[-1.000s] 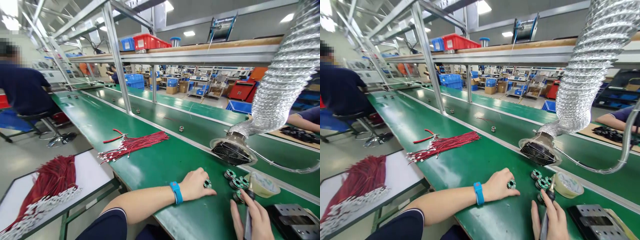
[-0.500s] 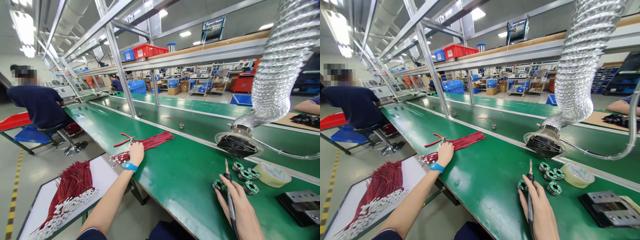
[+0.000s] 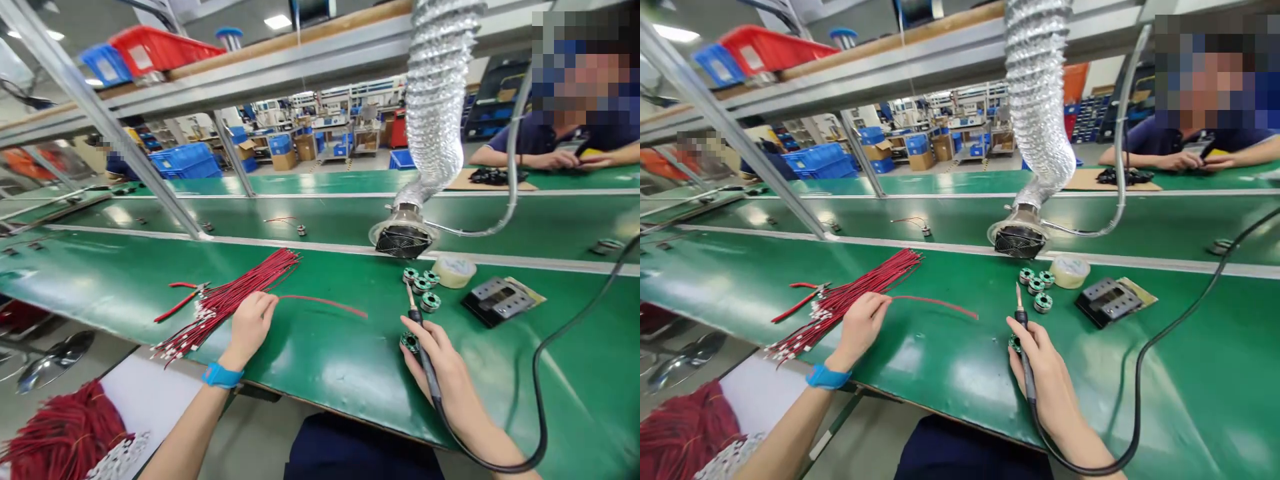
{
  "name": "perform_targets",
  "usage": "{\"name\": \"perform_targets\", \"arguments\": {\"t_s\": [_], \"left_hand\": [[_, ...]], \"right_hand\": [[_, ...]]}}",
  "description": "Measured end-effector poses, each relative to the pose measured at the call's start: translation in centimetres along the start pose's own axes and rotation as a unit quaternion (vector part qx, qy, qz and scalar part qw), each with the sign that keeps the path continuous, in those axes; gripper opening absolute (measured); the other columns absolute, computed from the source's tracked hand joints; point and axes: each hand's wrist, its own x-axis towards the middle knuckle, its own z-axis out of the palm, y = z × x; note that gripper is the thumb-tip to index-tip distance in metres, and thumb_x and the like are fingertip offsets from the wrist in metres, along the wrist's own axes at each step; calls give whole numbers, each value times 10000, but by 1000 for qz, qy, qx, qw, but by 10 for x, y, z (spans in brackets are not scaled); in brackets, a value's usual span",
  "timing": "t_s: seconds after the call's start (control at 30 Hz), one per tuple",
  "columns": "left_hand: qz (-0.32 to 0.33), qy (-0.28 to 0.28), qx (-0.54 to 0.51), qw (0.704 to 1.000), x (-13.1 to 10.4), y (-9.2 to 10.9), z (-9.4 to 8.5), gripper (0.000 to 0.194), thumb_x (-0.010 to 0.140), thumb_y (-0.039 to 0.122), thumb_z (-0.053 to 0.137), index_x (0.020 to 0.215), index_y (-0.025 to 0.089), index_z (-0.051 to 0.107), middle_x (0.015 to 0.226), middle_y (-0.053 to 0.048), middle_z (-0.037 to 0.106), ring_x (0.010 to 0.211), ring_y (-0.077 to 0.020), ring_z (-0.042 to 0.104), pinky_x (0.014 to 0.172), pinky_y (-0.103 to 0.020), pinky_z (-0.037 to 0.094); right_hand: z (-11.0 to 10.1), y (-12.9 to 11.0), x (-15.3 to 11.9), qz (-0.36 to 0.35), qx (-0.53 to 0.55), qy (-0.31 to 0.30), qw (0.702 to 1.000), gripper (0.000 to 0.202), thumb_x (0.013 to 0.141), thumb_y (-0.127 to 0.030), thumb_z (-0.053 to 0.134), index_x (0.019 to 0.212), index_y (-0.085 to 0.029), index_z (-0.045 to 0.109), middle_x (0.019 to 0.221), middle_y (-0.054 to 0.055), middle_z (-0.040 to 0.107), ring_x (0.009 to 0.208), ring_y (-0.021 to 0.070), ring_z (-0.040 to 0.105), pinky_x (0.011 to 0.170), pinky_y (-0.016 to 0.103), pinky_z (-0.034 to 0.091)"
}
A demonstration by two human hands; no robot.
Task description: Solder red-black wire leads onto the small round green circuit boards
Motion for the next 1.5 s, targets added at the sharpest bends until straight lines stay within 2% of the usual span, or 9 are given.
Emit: {"name": "perform_targets", "arguments": {"t_s": [0.1, 0.17, 0.33, 0.43, 0.53, 0.67, 1.0, 1.3, 1.5], "left_hand": [[79, -93, 13, 992, -1, 19, 10, 237, 1071, 301, 530, 1008, 200, 735, 981, -84, 730, 881, -257, 664, 811, -403, 519], [93, -115, 19, 989, 4, 36, 13, 193, 1045, 303, 595, 1115, 187, 731, 1066, -106, 727, 940, -282, 659, 829, -430, 513], [151, -165, -115, 968, 27, 114, 24, 286, 1005, 306, 698, 1270, 205, 674, 1225, -98, 696, 1116, -269, 637, 953, -424, 502], [167, -218, -167, 947, 36, 162, 41, 161, 1013, 271, 681, 1159, 204, 695, 1148, -81, 702, 1066, -251, 635, 940, -401, 504], [158, -243, -195, 937, 39, 189, 55, 131, 1050, 221, 591, 952, 188, 672, 1002, -68, 688, 961, -236, 624, 879, -378, 500], [65, -217, -317, 921, 31, 201, 56, 174, 1080, 226, 505, 966, 195, 633, 946, -38, 683, 848, -183, 619, 786, -313, 487], [-113, -255, -505, 817, 12, 221, 42, 216, 969, 385, 678, 935, 181, 740, 830, -34, 713, 720, -148, 612, 655, -251, 475], [-134, -248, -526, 802, 12, 218, 37, 260, 951, 399, 723, 816, 181, 767, 815, -40, 660, 762, -163, 586, 682, -269, 446], [-129, -237, -526, 806, 10, 218, 38, 229, 936, 343, 721, 766, 196, 767, 809, -49, 623, 760, -177, 564, 653, -290, 422]], "right_hand": [[-6, -4, -18, 25, 16, 14, 999, 477, 1057, -235, 543, 1531, -272, 506, 1242, 100, 593, 883, 158, 700, 789, 286, 564], [-6, -6, -26, 37, 34, 21, 998, 485, 1052, -230, 556, 1533, -273, 505, 1241, 99, 591, 899, 158, 707, 797, 286, 572], [2, -8, -30, 60, 35, 62, 996, 475, 1031, -268, 623, 1498, -257, 538, 1224, 106, 589, 978, 201, 707, 837, 323, 598], [4, -8, -30, 66, 24, 82, 994, 479, 1028, -267, 633, 1499, -253, 542, 1199, 102, 581, 1010, 214, 695, 875, 340, 603], [2, -8, -31, 72, 40, 74, 994, 459, 1038, -253, 616, 1492, -262, 549, 1204, 97, 577, 992, 196, 694, 878, 324, 603], [-2, -11, -33, 85, 99, 48, 990, 452, 1046, -203, 565, 1491, -279, 547, 1237, 93, 576, 980, 168, 697, 883, 298, 601], [-3, -18, -35, 127, 182, 27, 975, 534, 952, -156, 615, 1467, -285, 561, 1284, 92, 599, 1122, 196, 705, 982, 312, 606], [6, -32, -37, 160, 121, 69, 977, 604, 949, -281, 752, 1510, -291, 529, 1273, 103, 571, 1059, 221, 691, 953, 369, 619], [-3, -31, -39, 143, 191, 31, 971, 595, 972, -182, 649, 1529, -310, 484, 1324, 96, 585, 1164, 216, 690, 1032, 364, 599]]}}
